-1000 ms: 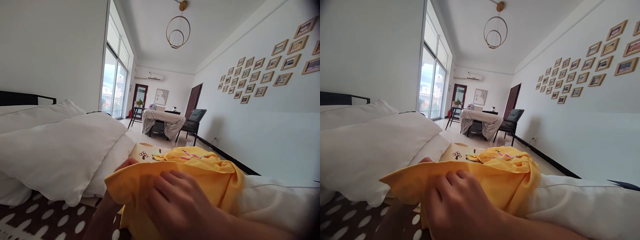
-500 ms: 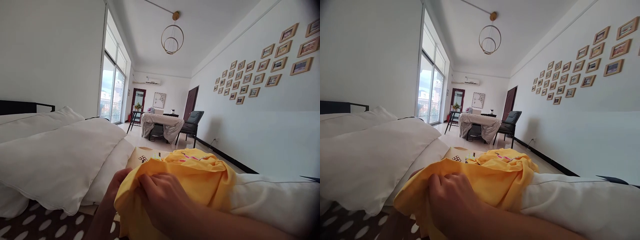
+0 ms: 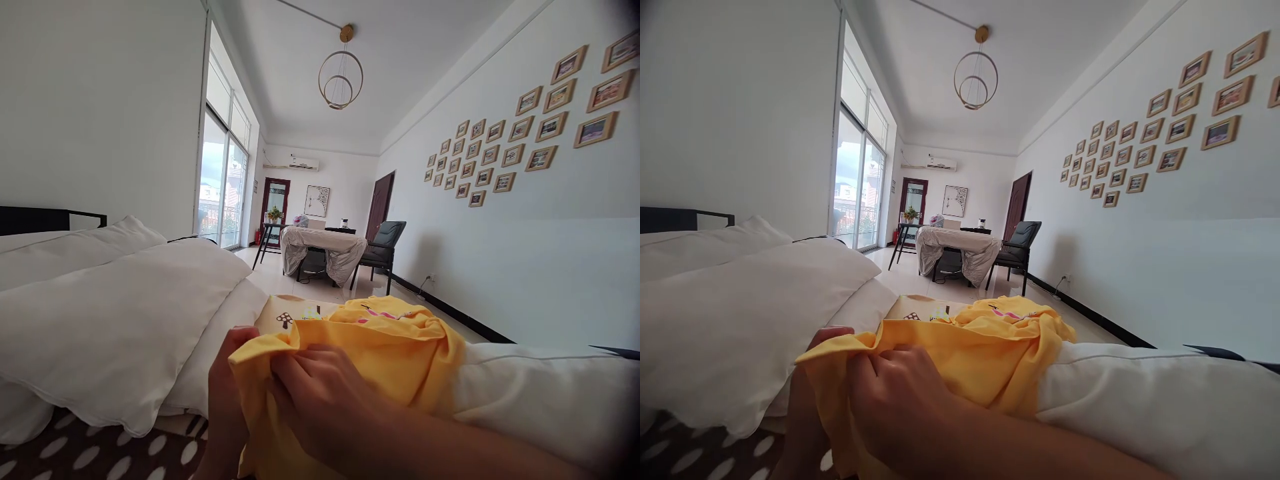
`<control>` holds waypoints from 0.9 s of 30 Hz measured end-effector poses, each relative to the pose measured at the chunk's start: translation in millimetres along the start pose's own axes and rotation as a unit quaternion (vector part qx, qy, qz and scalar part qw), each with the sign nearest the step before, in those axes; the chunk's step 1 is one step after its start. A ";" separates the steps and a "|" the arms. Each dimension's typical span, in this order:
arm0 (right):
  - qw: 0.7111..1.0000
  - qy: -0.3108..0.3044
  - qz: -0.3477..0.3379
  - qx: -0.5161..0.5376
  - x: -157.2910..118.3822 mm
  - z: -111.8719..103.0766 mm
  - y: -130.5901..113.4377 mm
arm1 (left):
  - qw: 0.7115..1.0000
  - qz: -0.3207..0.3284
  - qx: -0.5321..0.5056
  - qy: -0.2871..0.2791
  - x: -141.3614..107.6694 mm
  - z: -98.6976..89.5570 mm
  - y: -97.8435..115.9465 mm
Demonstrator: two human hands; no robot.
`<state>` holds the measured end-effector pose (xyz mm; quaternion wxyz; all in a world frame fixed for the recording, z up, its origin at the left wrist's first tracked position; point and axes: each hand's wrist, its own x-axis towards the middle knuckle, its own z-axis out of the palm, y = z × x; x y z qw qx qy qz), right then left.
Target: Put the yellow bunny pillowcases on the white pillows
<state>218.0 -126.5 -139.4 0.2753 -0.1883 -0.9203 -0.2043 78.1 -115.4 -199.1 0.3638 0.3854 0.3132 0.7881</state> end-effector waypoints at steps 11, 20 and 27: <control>0.998 0.051 -0.012 -0.033 2.6 4.5 14.5 | 0.997 0.024 0.046 -0.051 -8.7 -1.9 5.1; 0.995 -0.017 0.011 0.097 9.3 -39.5 39.2 | 0.999 0.003 0.017 -0.048 -6.0 5.3 8.6; 0.977 -0.125 0.150 0.084 1.9 -52.9 67.6 | 0.994 -0.070 -0.071 -0.034 -9.6 7.0 14.2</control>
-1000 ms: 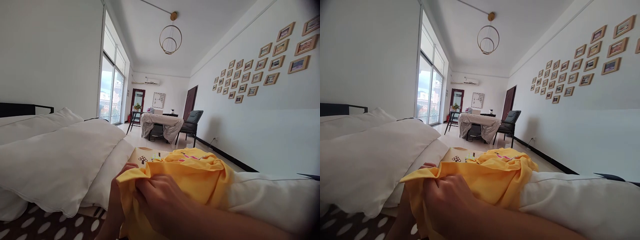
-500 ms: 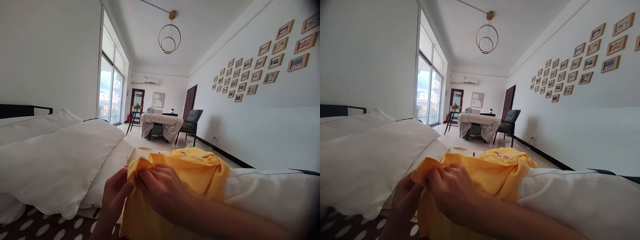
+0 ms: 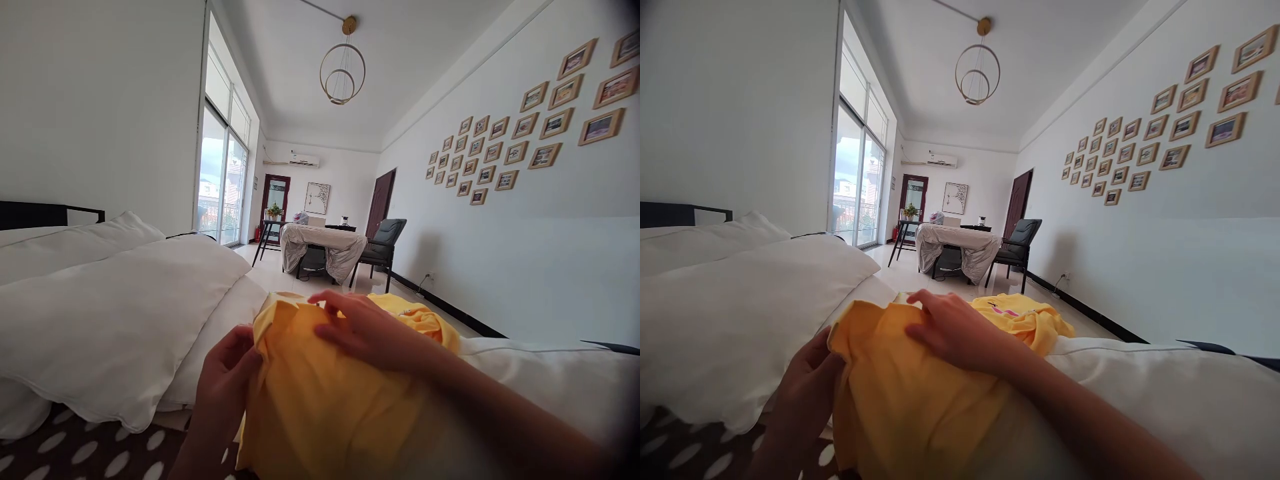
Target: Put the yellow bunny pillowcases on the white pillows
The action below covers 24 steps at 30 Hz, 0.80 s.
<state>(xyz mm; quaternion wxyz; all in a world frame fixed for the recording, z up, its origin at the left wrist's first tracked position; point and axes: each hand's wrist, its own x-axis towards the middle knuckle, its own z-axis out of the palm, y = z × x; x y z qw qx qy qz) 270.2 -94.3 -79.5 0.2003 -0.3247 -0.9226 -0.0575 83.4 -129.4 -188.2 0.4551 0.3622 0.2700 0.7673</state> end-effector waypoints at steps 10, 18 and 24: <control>1.000 0.000 0.006 0.013 -15.4 -12.9 16.5 | 0.993 -0.061 -0.091 -0.043 2.3 -4.9 2.4; 0.997 -0.065 -0.019 -0.037 -22.2 -25.6 21.9 | 0.990 -0.091 -0.077 -0.069 13.0 -14.8 -2.2; 0.996 -0.001 -0.041 -0.085 -12.8 -23.3 -4.7 | 0.998 -0.031 -0.053 -0.005 1.9 -5.0 7.2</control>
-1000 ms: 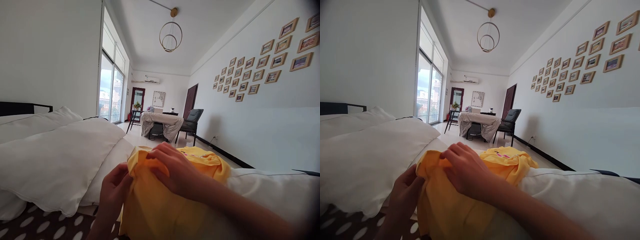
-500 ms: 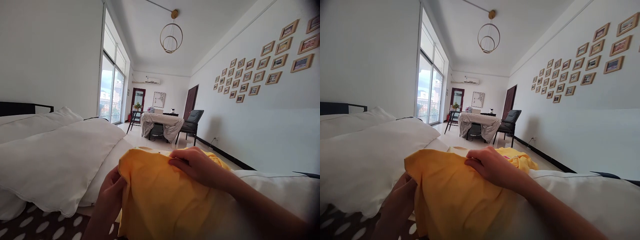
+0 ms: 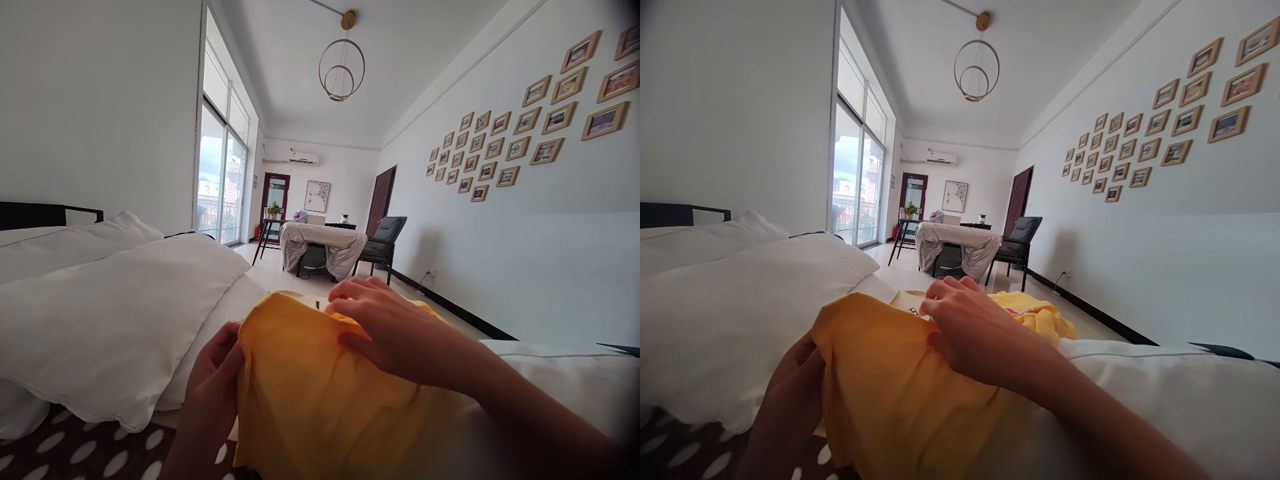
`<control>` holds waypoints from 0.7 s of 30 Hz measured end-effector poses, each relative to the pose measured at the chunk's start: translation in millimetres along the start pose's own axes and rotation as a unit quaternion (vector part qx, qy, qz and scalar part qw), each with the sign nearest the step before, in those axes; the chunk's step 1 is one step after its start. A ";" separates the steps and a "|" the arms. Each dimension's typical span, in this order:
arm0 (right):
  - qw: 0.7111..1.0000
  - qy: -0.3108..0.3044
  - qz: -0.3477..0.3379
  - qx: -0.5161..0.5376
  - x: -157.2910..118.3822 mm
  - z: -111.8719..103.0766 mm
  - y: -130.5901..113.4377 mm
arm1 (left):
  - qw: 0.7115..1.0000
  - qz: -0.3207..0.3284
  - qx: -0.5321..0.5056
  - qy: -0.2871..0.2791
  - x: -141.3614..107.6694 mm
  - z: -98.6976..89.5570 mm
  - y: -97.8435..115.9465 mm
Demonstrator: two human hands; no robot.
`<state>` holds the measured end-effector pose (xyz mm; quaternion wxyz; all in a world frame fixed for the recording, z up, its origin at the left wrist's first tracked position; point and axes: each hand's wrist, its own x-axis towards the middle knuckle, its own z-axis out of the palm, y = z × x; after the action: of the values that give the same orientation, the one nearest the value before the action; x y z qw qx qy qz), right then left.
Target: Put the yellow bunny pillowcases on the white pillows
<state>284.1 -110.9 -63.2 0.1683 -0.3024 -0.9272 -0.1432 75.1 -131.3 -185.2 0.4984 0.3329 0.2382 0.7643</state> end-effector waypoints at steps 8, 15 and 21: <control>0.994 0.027 0.032 0.099 38.7 15.6 -52.5 | 0.998 0.034 0.033 0.034 -6.3 1.0 0.2; 0.992 0.008 0.034 0.125 46.3 21.8 -58.7 | 0.994 0.058 0.082 0.048 -9.6 4.2 0.2; 0.991 -0.013 0.036 0.131 45.3 25.4 -56.4 | 0.992 0.073 0.097 0.040 -6.7 0.5 -3.0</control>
<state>209.6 -122.2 -77.3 0.1997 -0.3126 -0.9286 -0.0106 79.2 -136.3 -188.8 0.3966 0.3652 0.3063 0.7846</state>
